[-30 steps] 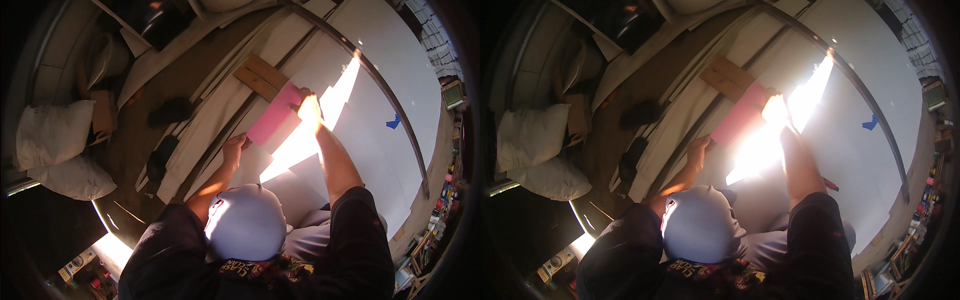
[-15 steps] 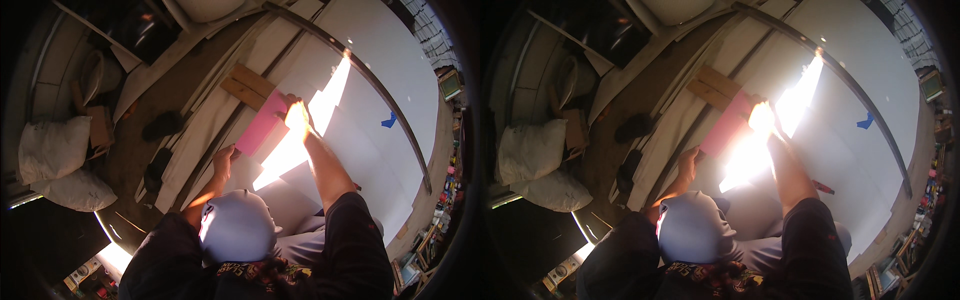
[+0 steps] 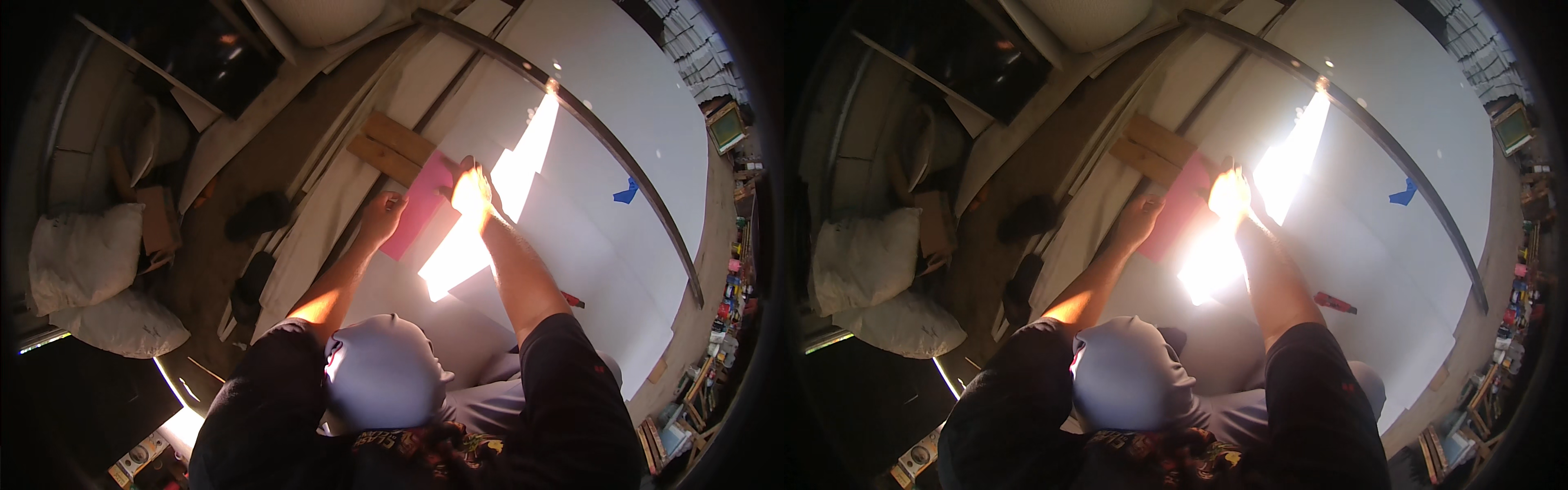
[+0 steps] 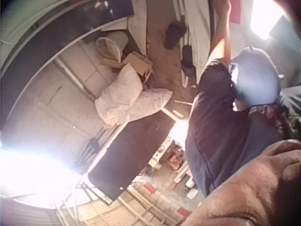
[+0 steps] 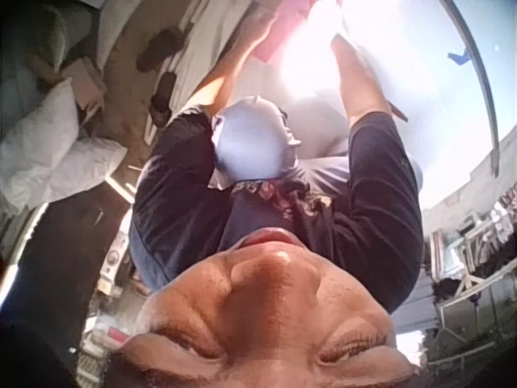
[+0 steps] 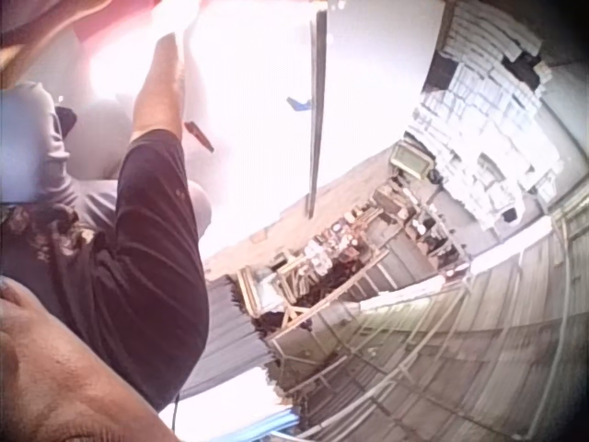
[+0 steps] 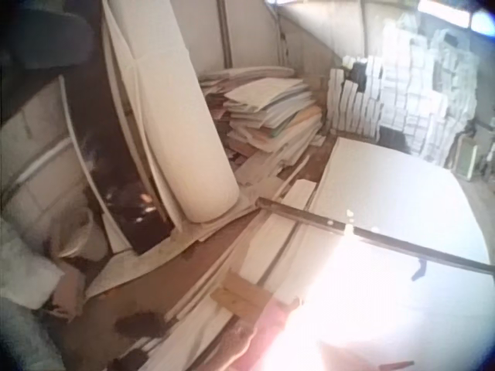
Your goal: The person sits on the floor and uses a utility knife and a long metal ruler to cut a large white foam board into long strips. They measure, score, and snap the board, then stack the cut pieces aside.
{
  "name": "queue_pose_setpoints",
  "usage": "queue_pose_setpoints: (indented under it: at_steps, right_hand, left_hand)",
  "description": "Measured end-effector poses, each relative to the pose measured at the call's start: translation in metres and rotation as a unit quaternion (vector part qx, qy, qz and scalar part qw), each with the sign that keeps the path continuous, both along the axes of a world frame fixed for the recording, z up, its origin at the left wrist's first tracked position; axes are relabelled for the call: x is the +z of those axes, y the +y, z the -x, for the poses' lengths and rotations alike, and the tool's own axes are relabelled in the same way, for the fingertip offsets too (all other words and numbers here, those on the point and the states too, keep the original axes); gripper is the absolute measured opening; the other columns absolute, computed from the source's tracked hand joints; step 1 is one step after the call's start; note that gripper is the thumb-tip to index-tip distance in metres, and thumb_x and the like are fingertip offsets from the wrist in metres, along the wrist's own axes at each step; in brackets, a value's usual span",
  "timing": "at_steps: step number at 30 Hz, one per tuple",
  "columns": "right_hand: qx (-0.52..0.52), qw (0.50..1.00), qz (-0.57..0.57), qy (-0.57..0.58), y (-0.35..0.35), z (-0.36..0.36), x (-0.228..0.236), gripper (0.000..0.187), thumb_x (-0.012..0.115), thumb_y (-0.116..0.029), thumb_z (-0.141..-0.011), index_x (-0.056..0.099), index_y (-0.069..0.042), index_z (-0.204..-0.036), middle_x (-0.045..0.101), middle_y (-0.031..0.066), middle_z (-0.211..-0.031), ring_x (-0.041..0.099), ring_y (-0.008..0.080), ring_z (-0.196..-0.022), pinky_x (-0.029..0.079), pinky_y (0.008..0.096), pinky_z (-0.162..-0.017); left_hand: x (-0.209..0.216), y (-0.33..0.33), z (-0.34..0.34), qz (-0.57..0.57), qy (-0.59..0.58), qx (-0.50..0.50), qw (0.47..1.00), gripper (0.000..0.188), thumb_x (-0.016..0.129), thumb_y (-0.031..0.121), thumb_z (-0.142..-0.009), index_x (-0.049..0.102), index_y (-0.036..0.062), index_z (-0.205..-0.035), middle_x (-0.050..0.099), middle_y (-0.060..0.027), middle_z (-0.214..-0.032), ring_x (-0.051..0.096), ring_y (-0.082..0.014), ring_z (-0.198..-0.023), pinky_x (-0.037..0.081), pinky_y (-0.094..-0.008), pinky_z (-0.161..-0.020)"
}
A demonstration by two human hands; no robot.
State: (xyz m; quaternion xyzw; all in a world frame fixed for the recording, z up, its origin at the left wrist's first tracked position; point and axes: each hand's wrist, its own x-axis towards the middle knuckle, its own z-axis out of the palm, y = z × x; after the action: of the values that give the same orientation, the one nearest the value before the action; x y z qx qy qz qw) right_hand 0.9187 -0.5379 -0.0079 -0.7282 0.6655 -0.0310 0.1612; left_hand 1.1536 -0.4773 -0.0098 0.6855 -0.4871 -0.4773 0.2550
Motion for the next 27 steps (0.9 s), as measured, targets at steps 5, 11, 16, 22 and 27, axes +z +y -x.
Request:
queue_pose_setpoints:
  at_steps: [5,11,16,22,27]
  right_hand:
    - [0.035,0.994,-0.053,0.093,-0.007,-0.02,0.011,0.059,0.073,-0.059,-0.088,0.065,-0.021,-0.132,0.059,0.0157,-0.125,0.053,0.0344,-0.126,0.05,0.0467,-0.105]
    - [0.15,0.986,-0.04,0.064,0.014,0.032,0.028,0.054,0.068,-0.052,-0.092,0.07,-0.006,-0.12,0.059,0.0148,-0.127,0.057,0.0322,-0.116,0.049,0.0444,-0.102]
    - [0.232,0.969,-0.045,0.068,0.088,0.17,0.008,0.045,0.081,-0.047,-0.085,0.068,-0.007,-0.103,0.067,0.0082,-0.098,0.062,0.0288,-0.104,0.051,0.0435,-0.093]
    - [0.221,0.953,-0.185,0.09,0.191,0.269,0.081,0.048,0.083,-0.048,-0.082,0.065,-0.008,-0.101,0.069,0.0083,-0.097,0.063,0.0274,-0.103,0.048,0.0427,-0.093]
    - [0.225,0.965,-0.13,0.035,0.223,0.296,0.055,0.044,0.081,-0.043,-0.084,0.062,-0.008,-0.104,0.07,0.0102,-0.095,0.068,0.0323,-0.098,0.052,0.046,-0.085]
  left_hand:
    - [-0.024,-0.036,0.005,0.002,-0.13,-0.067,0.989,0.07,0.069,0.066,-0.09,0.076,-0.0035,-0.1,0.075,-0.0221,-0.086,0.075,-0.0355,-0.084,0.057,-0.0441,-0.074]
    - [-0.016,-0.037,0.005,-0.068,-0.079,-0.053,0.993,0.07,0.074,0.062,-0.088,0.076,-0.0072,-0.096,0.076,-0.0227,-0.087,0.075,-0.0337,-0.081,0.057,-0.0435,-0.073]
    - [0.003,-0.037,0.012,-0.103,-0.057,-0.058,0.991,0.062,0.074,0.053,-0.093,0.076,-0.0091,-0.096,0.075,-0.0189,-0.085,0.074,-0.0243,-0.076,0.056,-0.0393,-0.067]
    - [-0.013,-0.041,0.005,-0.065,-0.073,-0.057,0.994,0.066,0.073,0.058,-0.093,0.076,-0.0077,-0.099,0.074,-0.0145,-0.084,0.07,-0.0228,-0.078,0.054,-0.0399,-0.071]
    - [-0.013,-0.04,0.008,-0.073,-0.052,-0.043,0.995,0.064,0.073,0.056,-0.094,0.075,-0.0074,-0.103,0.075,-0.015,-0.093,0.07,-0.0223,-0.083,0.054,-0.0393,-0.074]
